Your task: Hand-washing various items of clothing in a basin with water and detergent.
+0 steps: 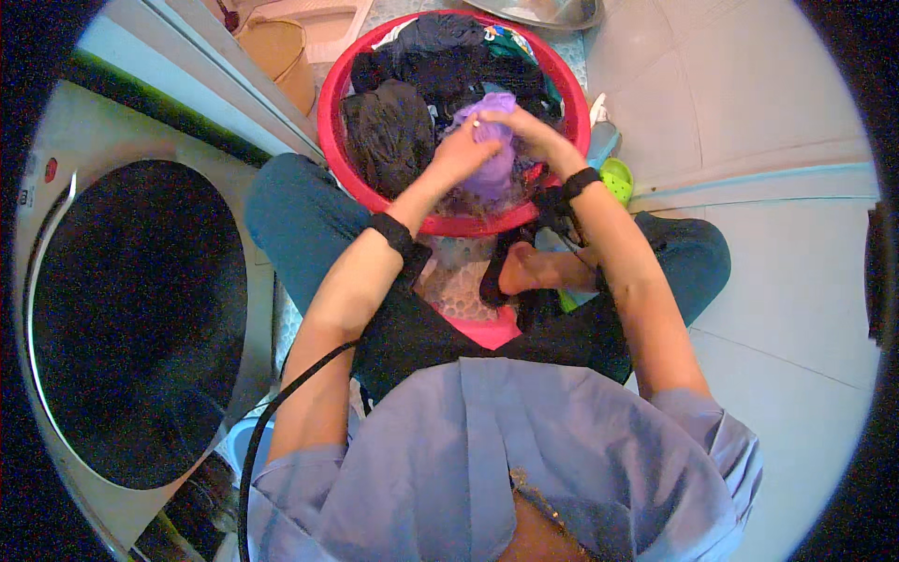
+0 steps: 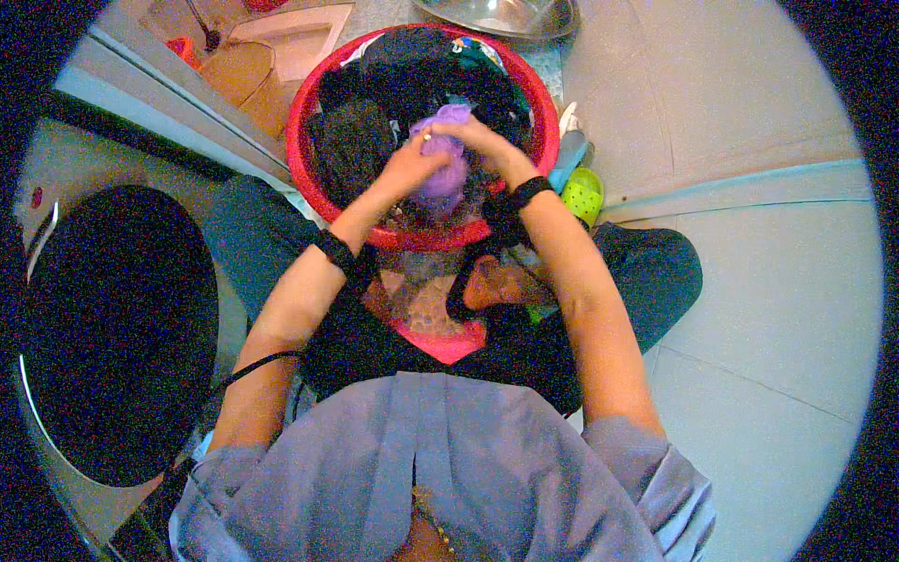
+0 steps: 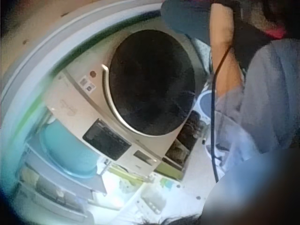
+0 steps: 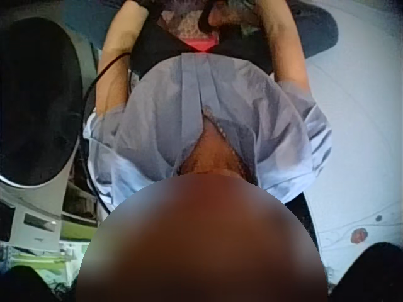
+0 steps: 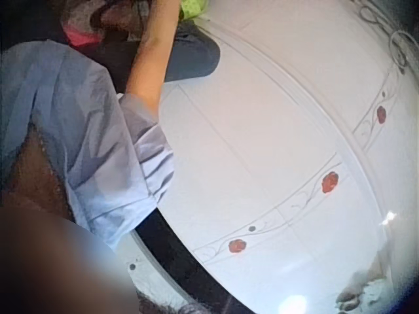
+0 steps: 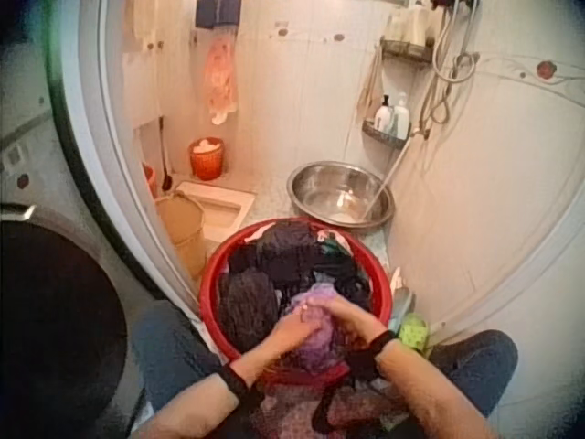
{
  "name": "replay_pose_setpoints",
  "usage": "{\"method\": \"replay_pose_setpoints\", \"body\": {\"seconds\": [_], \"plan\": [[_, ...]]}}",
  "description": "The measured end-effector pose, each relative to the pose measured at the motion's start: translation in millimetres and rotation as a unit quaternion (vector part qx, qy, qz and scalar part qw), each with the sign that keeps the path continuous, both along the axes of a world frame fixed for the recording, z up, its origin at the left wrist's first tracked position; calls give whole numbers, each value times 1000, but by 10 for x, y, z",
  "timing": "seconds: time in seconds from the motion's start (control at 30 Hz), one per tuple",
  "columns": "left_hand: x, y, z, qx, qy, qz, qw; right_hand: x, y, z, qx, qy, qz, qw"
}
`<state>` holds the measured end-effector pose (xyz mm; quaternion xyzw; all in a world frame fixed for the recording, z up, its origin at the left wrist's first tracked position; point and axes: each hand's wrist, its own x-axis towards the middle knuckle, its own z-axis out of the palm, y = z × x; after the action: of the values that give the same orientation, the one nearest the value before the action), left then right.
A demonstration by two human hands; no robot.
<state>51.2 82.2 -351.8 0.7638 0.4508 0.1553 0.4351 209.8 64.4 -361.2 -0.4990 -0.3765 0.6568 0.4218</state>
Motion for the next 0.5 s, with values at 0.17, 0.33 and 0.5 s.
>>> {"method": "replay_pose_setpoints", "body": {"seconds": [0.17,0.33,0.5], "plan": [[75,119,427,-551,-352,-8,757,321,-328,389,24,210,-64,975],[34,-73,589,-633,-492,-47,596,177,-414,492,53,262,-151,952],[-58,-138,558,-649,-588,-68,478,142,-295,667,213,314,-6,925]]}}
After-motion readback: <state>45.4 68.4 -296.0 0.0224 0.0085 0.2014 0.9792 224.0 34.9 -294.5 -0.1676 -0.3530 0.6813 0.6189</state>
